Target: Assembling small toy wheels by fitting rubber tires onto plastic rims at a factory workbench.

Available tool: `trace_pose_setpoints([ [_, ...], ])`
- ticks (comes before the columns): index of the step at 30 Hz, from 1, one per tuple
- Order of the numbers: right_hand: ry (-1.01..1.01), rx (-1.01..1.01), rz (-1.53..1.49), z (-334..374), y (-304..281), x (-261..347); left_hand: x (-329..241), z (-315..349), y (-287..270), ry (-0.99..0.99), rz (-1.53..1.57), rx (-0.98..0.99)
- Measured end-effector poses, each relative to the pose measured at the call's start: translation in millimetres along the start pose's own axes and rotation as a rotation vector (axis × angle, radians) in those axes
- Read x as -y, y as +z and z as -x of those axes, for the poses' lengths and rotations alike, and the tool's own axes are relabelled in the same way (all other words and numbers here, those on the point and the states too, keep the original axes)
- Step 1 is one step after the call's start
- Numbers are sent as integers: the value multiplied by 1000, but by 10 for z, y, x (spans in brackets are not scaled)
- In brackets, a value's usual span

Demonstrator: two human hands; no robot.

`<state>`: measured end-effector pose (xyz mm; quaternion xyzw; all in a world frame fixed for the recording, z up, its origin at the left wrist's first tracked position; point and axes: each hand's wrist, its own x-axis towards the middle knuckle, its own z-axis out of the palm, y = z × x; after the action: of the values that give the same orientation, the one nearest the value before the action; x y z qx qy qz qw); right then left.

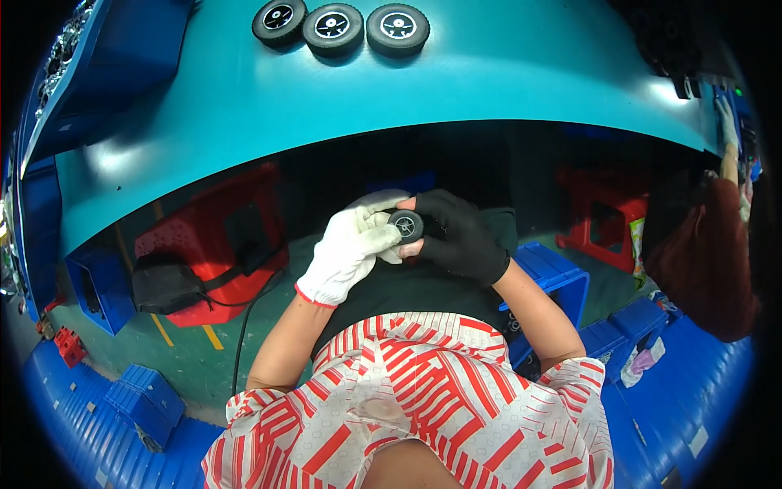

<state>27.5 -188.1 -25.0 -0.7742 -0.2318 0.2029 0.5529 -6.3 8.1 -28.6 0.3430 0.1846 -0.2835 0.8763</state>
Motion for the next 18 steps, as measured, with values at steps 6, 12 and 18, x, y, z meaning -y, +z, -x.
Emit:
trace_pose_setpoints([
  [6,74,31,23,7,-8,40,48,-15,59,11,-207,-105],
  [12,151,-5,-289,32,29,-23,10,-7,24,1,-189,-17],
  [18,-109,-130,15,-11,26,-40,97,-34,81,143,9,-52],
])
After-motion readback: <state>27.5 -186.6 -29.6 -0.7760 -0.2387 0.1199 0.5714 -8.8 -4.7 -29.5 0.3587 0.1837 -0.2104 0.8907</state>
